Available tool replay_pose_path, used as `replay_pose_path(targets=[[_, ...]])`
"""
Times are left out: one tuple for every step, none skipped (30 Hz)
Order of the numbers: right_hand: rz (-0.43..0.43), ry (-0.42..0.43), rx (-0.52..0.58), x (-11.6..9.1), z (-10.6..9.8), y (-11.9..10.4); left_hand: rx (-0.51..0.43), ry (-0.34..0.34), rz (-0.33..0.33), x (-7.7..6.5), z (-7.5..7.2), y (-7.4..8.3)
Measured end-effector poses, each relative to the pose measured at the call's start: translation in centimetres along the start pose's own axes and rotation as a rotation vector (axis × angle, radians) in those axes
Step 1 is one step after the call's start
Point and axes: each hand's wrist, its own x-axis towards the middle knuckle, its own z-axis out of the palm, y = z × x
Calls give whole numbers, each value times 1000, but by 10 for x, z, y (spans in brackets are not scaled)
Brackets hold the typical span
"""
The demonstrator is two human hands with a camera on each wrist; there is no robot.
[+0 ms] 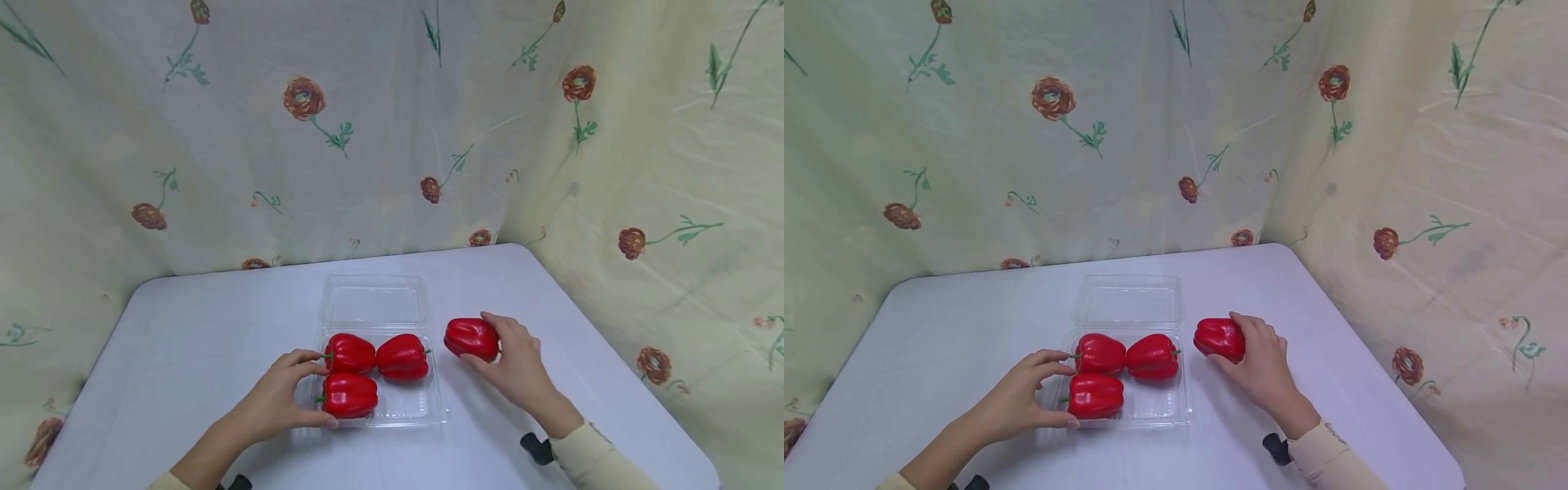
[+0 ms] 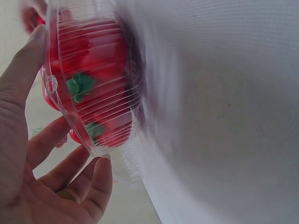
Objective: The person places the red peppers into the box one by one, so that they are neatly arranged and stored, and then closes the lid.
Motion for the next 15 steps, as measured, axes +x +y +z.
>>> replay_pose_path(targets=[[-10,0,2,0,-1,-2,0,-1,-5,0,0,0],[-19,0,5,0,-1,-4,0,-1,-8,0,0,0],[-27,-1,7,0,-2,-6,-1,0,-11,0,0,0],[-36,-3,11,0,-3,-8,0,0,-14,0,0,0],[-43,-4,14,-1,-3,-10,2,0,-15,0,0,1],[-51,-9,18,-1,-4,-12,3,1,-15,0,0,1],[-61,-17,22,-2,-4,-14,4,1,-15,0,0,1],[-70,-30,26,-3,-5,-17,4,1,-14,0,0,1],[-80,-46,30,-3,-5,-19,4,1,-14,0,0,1],[-93,-63,35,-4,-5,-21,4,0,-14,0,0,1],[-104,-82,42,-5,-5,-24,4,1,-13,0,0,1],[-118,-100,48,-6,-6,-26,2,2,-12,0,0,2],[-132,-114,53,-7,-6,-29,1,2,-11,0,0,1],[-145,-123,55,-8,-6,-31,0,3,-10,0,0,1],[-159,-127,56,-8,-7,-33,0,4,-10,0,0,2]])
